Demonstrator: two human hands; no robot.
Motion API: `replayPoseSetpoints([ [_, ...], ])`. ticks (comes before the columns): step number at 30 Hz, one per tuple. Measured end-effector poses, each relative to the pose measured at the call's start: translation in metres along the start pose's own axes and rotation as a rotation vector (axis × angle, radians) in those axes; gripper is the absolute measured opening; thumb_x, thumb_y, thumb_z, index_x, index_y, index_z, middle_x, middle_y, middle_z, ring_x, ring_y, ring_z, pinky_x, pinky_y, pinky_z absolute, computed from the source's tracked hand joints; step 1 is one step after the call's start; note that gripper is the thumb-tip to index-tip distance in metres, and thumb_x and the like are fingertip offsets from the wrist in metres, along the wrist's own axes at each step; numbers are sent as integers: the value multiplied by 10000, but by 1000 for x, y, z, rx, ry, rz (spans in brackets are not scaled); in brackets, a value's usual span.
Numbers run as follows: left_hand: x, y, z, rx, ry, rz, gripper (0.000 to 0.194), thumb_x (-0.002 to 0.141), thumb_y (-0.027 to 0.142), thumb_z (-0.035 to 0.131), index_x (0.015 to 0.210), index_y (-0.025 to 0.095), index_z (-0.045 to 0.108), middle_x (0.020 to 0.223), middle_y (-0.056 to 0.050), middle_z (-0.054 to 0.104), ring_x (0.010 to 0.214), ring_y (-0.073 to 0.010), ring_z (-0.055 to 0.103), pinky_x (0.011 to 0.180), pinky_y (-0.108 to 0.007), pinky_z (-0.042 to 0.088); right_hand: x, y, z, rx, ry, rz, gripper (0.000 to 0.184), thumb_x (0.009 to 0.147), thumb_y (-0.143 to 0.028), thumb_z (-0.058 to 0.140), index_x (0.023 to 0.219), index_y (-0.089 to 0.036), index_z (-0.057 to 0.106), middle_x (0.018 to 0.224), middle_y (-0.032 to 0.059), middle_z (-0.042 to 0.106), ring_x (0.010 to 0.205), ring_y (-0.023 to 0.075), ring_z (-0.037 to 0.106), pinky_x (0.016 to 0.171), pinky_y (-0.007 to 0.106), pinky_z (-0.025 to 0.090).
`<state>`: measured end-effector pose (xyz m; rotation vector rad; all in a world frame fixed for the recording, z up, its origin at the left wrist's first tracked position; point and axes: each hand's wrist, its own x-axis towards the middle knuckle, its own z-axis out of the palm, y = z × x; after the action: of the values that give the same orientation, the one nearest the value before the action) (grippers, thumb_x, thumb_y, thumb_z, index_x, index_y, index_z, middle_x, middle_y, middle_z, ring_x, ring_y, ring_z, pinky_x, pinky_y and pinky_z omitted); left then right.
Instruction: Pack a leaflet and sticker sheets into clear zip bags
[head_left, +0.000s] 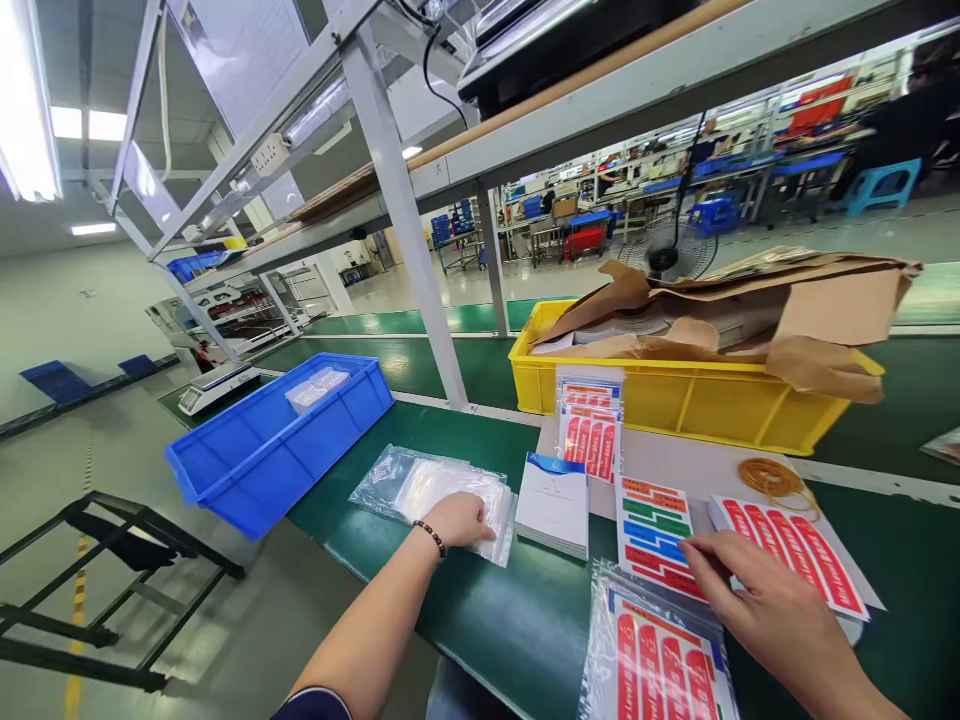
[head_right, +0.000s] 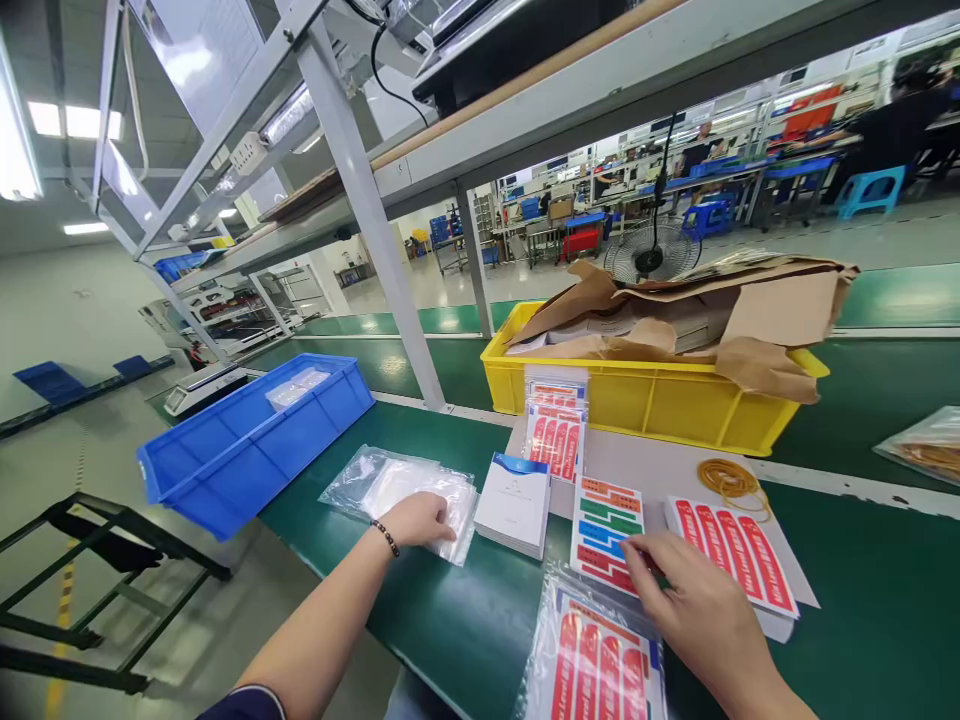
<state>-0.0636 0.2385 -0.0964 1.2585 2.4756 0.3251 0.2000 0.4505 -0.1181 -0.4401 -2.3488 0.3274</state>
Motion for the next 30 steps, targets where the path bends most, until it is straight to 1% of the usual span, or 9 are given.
replayPoseSetpoints([
  [4,0,-7,6,-38,-2,-12,100,652,220,566,643,128,603,639,-25,586,598,-126,483,559,-222,336,-1,-1,4,40,-46,28,240,785,-401,458,753,-203,589,741,55,625,694,175,593,613,270,456],
  [8,-3,-9,-11,-160,51,4,131,699,219,504,679,120,588,616,4,545,570,-99,449,540,-200,337,-2,-6,6,127,-75,50,227,770,-408,478,765,-213,592,766,65,624,703,193,595,622,288,470],
  [13,-17,18,-24,-346,125,82,234,784,284,384,768,122,552,564,38,454,512,-69,394,500,-171,329,0,-19,7,385,-226,65,251,786,-407,463,729,-211,609,749,61,607,699,181,578,616,274,473],
  [17,-24,69,3,-429,82,206,214,749,285,430,690,127,560,565,34,473,524,-69,393,495,-173,304,-2,-36,11,634,-440,183,347,840,-405,371,838,-181,636,805,69,620,742,169,581,688,286,478],
  [19,-26,96,22,-418,52,272,211,738,270,434,650,130,564,562,28,496,531,-75,403,488,-183,280,-5,-42,14,703,-482,313,392,853,-396,342,1055,-149,568,706,44,616,604,145,574,578,271,487],
  [21,-26,117,38,-393,36,330,213,737,261,431,626,133,560,561,24,511,536,-81,413,492,-195,263,-9,-43,18,640,-443,320,411,841,-364,373,1133,-108,508,652,34,613,542,146,564,514,264,475],
  [22,-24,125,44,-397,28,354,221,742,266,430,615,134,554,558,24,511,537,-83,416,497,-199,260,-10,-41,19,563,-386,292,391,849,-327,354,1137,-109,504,712,53,633,582,153,582,540,269,483],
  [25,-16,139,59,-560,-28,389,292,777,344,414,605,135,525,536,31,476,515,-83,405,499,-201,273,-15,-32,18,277,-253,129,341,842,-215,329,1096,-138,543,937,108,640,836,189,598,739,318,473],
  [30,-2,140,80,-1013,-172,199,418,752,539,406,677,140,502,491,55,406,400,-63,332,400,-187,240,-21,-32,13,80,-249,24,358,756,-167,402,1085,-140,541,842,102,637,760,194,578,688,311,462],
])
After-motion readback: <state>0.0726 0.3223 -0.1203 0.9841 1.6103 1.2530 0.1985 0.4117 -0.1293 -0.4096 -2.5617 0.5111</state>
